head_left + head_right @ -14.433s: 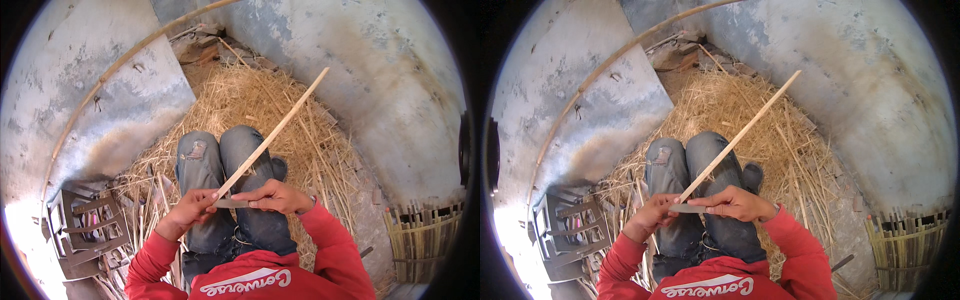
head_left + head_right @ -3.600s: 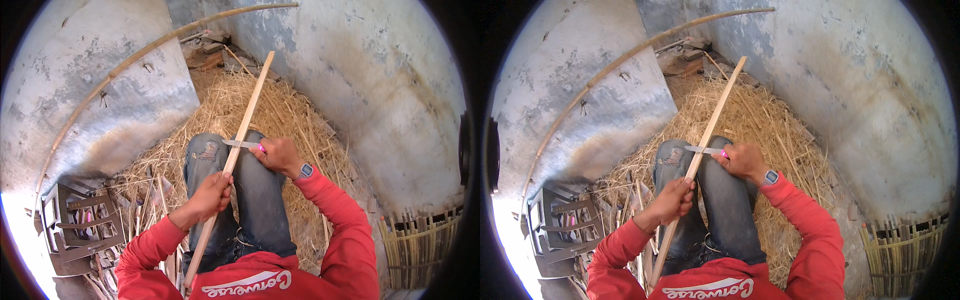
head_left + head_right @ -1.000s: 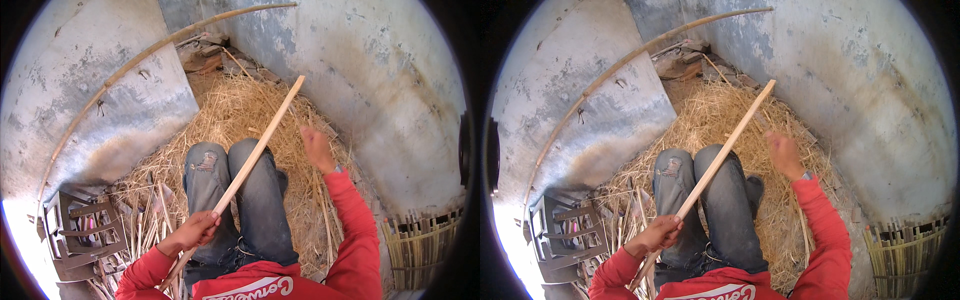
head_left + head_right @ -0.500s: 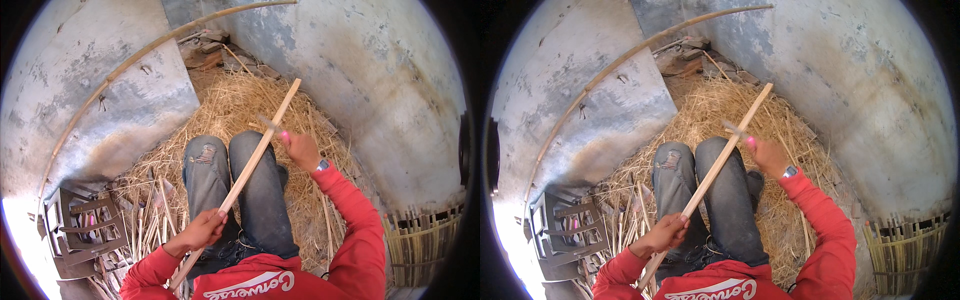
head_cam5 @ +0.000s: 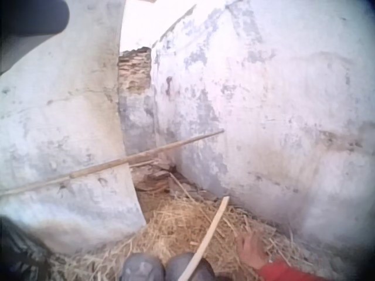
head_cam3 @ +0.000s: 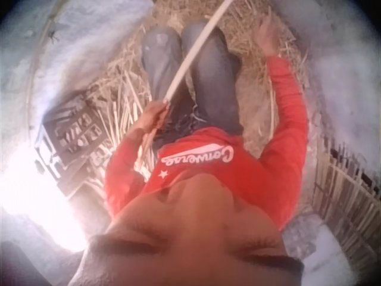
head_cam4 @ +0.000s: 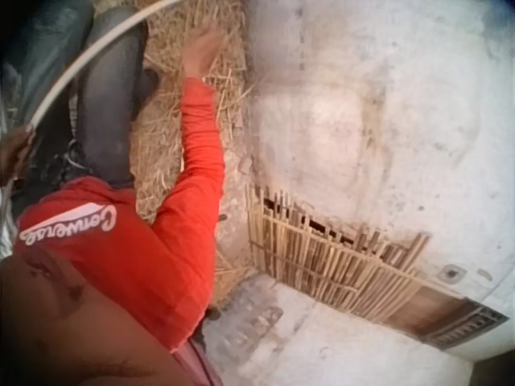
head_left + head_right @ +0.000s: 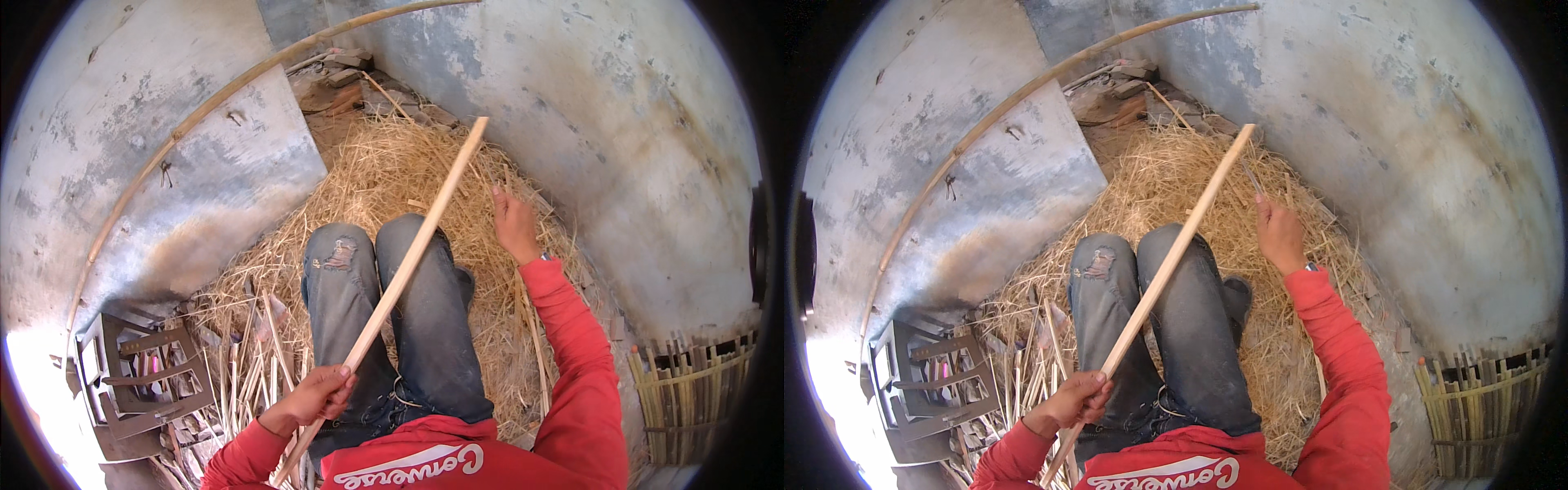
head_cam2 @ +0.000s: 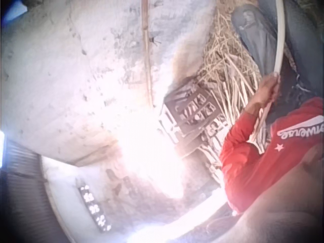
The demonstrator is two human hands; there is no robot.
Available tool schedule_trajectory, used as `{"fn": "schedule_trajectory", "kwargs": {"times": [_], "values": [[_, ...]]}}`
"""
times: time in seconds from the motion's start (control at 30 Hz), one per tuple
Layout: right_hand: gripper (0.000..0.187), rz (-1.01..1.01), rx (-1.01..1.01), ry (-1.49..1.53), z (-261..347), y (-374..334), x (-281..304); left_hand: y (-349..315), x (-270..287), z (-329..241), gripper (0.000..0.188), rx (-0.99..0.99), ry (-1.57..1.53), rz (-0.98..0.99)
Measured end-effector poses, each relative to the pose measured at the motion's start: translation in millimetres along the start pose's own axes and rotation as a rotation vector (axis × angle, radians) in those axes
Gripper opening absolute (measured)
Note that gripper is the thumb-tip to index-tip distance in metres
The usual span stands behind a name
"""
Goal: The person whittles a long strip of wood using a small knife, shaving thin layers off the surface and ends while holding it in their hands.
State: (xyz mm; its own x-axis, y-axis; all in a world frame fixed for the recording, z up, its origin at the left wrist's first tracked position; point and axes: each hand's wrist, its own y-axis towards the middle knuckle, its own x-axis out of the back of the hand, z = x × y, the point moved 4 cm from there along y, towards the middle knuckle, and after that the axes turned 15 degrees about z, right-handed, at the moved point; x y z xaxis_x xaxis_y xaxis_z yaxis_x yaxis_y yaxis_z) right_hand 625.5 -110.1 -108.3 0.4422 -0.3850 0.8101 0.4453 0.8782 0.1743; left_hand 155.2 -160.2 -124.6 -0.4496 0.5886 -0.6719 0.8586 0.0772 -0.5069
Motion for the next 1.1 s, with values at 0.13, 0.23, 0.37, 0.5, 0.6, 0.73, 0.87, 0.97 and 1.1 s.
{"fn": "schedule_trajectory", "kwargs": {"times": [0.13, 0.23, 0.37, 0.5, 0.6, 0.73, 0.87, 0.97, 1.1], "values": [[0.053, -0.128, -0.018, 0.136, -42.5, 0.4, 10.1, 15.1, -2.5, -10.7, 0.035, 0.020, -0.157, 0.131], [0.053, -0.091, 0.037, 0.190, -31.6, -7.0, 19.3, 16.7, -4.5, -14.2, 0.035, 0.010, -0.186, 0.195], [0.048, 0.249, 0.255, 0.177, 47.9, -51.2, 4.8, 24.9, -10.7, -19.1, 0.035, 0.038, -0.264, 0.226], [0.046, 0.518, 0.365, -0.065, 96.8, -97.6, -21.7, 35.3, -17.2, -19.4, 0.035, 0.050, -0.311, 0.232], [0.050, 0.448, 0.329, -0.080, 92.2, -94.0, -24.8, 32.5, -17.4, -19.7, 0.034, 0.040, -0.301, 0.208], [0.058, 0.366, 0.218, -0.055, 37.3, -24.4, -10.5, 25.4, -21.6, -19.6, 0.034, 0.037, -0.309, 0.217], [0.058, 0.215, 0.155, -0.176, -4.3, 33.9, -3.2, 12.2, -20.9, -15.6, 0.034, 0.035, -0.335, 0.242], [0.061, 0.037, 0.085, -0.184, -67.6, 82.6, 15.5, 3.6, -20.9, -14.2, 0.035, 0.063, -0.275, 0.189], [0.062, 0.051, -0.059, -0.104, -111.7, 103.7, 43.8, -22.6, -0.5, 4.5, 0.038, 0.081, -0.208, 0.097]]}}
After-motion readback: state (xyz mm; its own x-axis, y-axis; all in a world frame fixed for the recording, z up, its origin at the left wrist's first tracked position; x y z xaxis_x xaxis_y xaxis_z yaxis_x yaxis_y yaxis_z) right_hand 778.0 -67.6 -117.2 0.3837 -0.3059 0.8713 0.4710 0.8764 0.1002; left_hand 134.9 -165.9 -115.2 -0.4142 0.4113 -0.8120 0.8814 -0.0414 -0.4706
